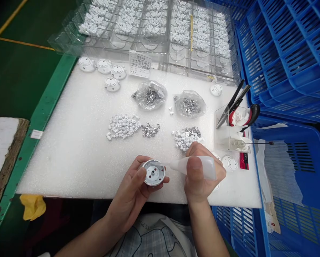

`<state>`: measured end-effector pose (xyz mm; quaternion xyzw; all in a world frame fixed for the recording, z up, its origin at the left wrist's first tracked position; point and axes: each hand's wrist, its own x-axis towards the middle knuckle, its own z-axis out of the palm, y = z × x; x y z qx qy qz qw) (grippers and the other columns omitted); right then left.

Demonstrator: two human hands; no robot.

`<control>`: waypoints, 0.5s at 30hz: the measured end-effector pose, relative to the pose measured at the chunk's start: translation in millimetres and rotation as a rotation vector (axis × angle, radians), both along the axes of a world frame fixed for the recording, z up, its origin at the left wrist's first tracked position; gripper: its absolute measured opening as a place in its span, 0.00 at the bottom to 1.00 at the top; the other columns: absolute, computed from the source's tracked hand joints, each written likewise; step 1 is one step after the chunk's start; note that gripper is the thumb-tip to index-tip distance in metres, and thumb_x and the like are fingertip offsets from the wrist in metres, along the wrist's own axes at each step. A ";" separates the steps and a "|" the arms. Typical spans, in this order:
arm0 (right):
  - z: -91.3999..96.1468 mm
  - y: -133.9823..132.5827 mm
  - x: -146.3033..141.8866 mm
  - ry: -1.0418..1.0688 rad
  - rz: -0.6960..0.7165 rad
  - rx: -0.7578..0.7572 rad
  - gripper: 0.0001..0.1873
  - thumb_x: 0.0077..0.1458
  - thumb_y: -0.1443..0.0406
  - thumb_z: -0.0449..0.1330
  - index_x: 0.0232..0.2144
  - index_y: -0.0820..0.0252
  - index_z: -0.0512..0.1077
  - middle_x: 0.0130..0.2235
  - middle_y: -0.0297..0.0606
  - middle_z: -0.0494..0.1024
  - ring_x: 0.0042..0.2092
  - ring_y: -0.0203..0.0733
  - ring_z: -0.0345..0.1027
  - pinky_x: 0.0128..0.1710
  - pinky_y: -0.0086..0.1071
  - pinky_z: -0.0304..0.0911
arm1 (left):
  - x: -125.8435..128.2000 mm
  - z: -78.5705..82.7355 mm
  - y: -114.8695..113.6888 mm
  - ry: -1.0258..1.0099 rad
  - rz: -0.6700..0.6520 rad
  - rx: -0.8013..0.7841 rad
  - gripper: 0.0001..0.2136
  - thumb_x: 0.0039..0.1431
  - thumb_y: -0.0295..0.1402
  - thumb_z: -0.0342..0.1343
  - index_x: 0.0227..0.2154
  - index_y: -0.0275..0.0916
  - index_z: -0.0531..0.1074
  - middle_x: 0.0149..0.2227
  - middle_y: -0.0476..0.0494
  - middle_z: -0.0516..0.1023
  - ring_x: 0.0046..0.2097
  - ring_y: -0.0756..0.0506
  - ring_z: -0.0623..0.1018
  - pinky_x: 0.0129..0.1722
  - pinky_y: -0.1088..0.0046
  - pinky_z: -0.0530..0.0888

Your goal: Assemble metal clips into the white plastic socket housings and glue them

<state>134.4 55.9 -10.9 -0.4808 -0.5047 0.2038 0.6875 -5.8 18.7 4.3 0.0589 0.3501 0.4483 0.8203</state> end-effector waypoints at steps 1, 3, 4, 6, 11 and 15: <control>-0.4 0.3 0.2 -0.001 -0.004 0.004 0.32 0.61 0.52 0.63 0.14 0.58 0.54 0.18 0.28 0.50 0.21 0.32 0.45 0.23 0.35 0.38 | 0.1 -0.1 -0.1 0.000 -0.001 0.002 0.24 0.54 0.44 0.74 0.40 0.38 0.66 0.36 0.47 0.82 0.37 0.47 0.86 0.36 0.81 0.80; -1.3 1.3 0.6 -0.001 -0.006 0.020 0.32 0.61 0.52 0.63 0.14 0.58 0.53 0.18 0.28 0.50 0.21 0.31 0.45 0.23 0.35 0.39 | 0.1 -0.1 0.0 0.001 0.000 0.003 0.24 0.53 0.44 0.74 0.40 0.37 0.66 0.36 0.47 0.82 0.37 0.47 0.86 0.36 0.81 0.80; -1.6 1.9 0.8 -0.003 -0.004 0.029 0.32 0.61 0.52 0.63 0.14 0.58 0.53 0.18 0.27 0.50 0.21 0.31 0.45 0.23 0.34 0.39 | 0.1 0.1 0.2 0.003 0.002 0.001 0.24 0.53 0.44 0.74 0.40 0.37 0.66 0.36 0.47 0.82 0.37 0.47 0.86 0.36 0.81 0.80; -2.2 2.9 1.2 -0.010 0.000 0.050 0.32 0.61 0.54 0.63 0.14 0.59 0.53 0.18 0.27 0.50 0.20 0.30 0.45 0.23 0.34 0.39 | 0.1 0.7 0.6 0.008 0.005 -0.003 0.25 0.52 0.44 0.74 0.40 0.37 0.66 0.36 0.47 0.82 0.37 0.47 0.86 0.36 0.81 0.80; -3.4 3.9 1.7 -0.015 0.007 0.059 0.32 0.62 0.54 0.63 0.14 0.59 0.52 0.18 0.27 0.50 0.20 0.29 0.46 0.22 0.33 0.40 | 0.3 1.4 1.4 0.009 0.004 -0.005 0.24 0.52 0.44 0.74 0.40 0.37 0.67 0.36 0.47 0.82 0.37 0.47 0.86 0.36 0.82 0.80; -3.6 3.9 1.6 -0.022 0.013 0.068 0.33 0.62 0.54 0.63 0.14 0.60 0.52 0.18 0.26 0.50 0.20 0.28 0.45 0.22 0.33 0.40 | 0.9 0.0 1.1 0.009 0.010 -0.002 0.24 0.52 0.44 0.74 0.40 0.37 0.67 0.36 0.47 0.82 0.37 0.47 0.86 0.36 0.81 0.80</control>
